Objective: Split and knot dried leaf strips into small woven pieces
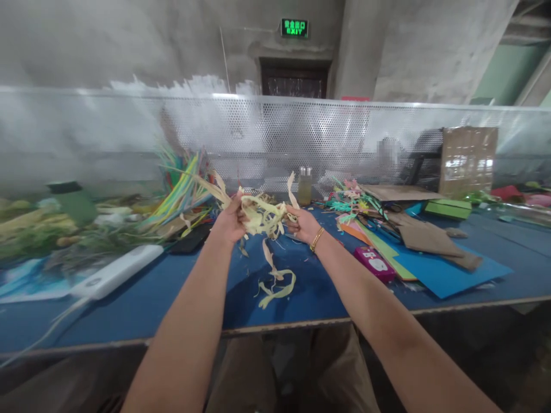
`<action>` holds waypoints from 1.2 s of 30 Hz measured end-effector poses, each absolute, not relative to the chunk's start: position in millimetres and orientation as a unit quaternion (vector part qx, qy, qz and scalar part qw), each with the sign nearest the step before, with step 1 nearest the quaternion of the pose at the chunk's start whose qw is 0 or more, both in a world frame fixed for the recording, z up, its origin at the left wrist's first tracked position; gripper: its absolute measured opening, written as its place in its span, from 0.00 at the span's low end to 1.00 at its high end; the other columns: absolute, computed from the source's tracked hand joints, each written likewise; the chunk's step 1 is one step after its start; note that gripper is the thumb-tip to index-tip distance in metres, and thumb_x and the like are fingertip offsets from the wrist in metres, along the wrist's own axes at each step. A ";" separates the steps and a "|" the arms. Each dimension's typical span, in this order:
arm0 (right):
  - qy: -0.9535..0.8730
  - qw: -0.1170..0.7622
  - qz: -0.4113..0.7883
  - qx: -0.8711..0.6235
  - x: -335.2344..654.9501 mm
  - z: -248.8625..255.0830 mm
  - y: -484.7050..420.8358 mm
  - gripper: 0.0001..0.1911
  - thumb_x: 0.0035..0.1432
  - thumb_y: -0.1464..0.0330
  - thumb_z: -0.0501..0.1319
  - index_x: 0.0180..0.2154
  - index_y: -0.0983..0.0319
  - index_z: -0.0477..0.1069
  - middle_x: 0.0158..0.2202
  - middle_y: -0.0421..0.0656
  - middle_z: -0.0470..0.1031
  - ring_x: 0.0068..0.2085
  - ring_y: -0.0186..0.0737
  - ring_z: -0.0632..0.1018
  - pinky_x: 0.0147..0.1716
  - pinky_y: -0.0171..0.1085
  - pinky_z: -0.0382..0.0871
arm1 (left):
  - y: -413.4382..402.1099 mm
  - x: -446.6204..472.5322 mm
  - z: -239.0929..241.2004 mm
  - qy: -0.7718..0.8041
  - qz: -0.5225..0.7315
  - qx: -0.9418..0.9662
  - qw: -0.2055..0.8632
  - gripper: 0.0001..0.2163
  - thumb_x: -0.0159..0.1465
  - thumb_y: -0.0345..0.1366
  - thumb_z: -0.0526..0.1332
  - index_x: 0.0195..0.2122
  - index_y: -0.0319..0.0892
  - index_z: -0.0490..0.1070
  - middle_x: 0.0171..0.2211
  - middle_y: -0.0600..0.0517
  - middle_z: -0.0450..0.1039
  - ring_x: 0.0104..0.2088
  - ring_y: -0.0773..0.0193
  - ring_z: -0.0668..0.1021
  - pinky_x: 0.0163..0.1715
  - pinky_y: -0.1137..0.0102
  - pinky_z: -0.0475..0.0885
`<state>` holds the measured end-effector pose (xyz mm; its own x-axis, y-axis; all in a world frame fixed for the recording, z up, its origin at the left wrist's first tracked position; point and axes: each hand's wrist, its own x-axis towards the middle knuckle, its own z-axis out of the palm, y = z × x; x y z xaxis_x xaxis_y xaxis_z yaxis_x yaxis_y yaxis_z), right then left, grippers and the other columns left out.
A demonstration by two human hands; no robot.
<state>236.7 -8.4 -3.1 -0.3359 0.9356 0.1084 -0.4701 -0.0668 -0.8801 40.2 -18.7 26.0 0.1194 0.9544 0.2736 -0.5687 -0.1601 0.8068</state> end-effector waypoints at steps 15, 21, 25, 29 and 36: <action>-0.403 0.595 0.583 -0.379 251.3 -6.6 -0.8 0.03 0.57 0.69 0.57 0.32 0.63 0.64 0.20 0.37 0.69 0.14 0.23 0.59 0.11 0.26 0.44 | -15.1 48.9 22.9 0.260 0.674 0.371 0.584 0.14 0.45 0.27 0.70 0.25 0.39 0.64 0.20 0.60 0.65 0.17 0.77 0.71 0.08 0.84 0.48; -0.397 0.604 0.584 -0.370 254.0 -4.8 -2.0 0.03 0.56 0.70 0.56 0.34 0.63 0.65 0.21 0.37 0.69 0.14 0.24 0.60 0.10 0.26 0.45 | -14.8 47.1 22.6 0.272 0.680 0.391 0.557 0.12 0.47 0.29 0.68 0.28 0.39 0.65 0.26 0.54 0.72 0.21 0.75 0.74 0.09 0.84 0.49; -0.393 0.613 0.577 -0.371 255.7 -5.2 -1.0 0.04 0.55 0.71 0.57 0.35 0.63 0.65 0.21 0.37 0.69 0.14 0.24 0.61 0.10 0.25 0.45 | -12.9 45.9 22.1 0.302 0.709 0.378 0.513 0.13 0.45 0.29 0.70 0.28 0.39 0.65 0.26 0.54 0.72 0.21 0.75 0.72 0.09 0.83 0.48; -0.398 0.607 0.576 -0.376 256.1 -6.2 0.3 0.05 0.56 0.70 0.57 0.36 0.63 0.65 0.21 0.37 0.69 0.15 0.24 0.61 0.10 0.25 0.44 | -11.5 46.2 22.6 0.329 0.729 0.358 0.481 0.15 0.41 0.28 0.70 0.25 0.39 0.64 0.18 0.60 0.62 0.16 0.77 0.66 0.10 0.82 0.48; -0.401 0.612 0.564 -0.383 255.5 -7.9 1.4 0.06 0.55 0.69 0.58 0.37 0.62 0.65 0.23 0.37 0.70 0.16 0.24 0.62 0.11 0.24 0.46 | -6.7 40.4 17.2 0.464 0.739 0.378 0.311 0.11 0.42 0.28 0.69 0.25 0.40 0.70 0.16 0.60 0.61 0.17 0.75 0.63 0.13 0.77 0.54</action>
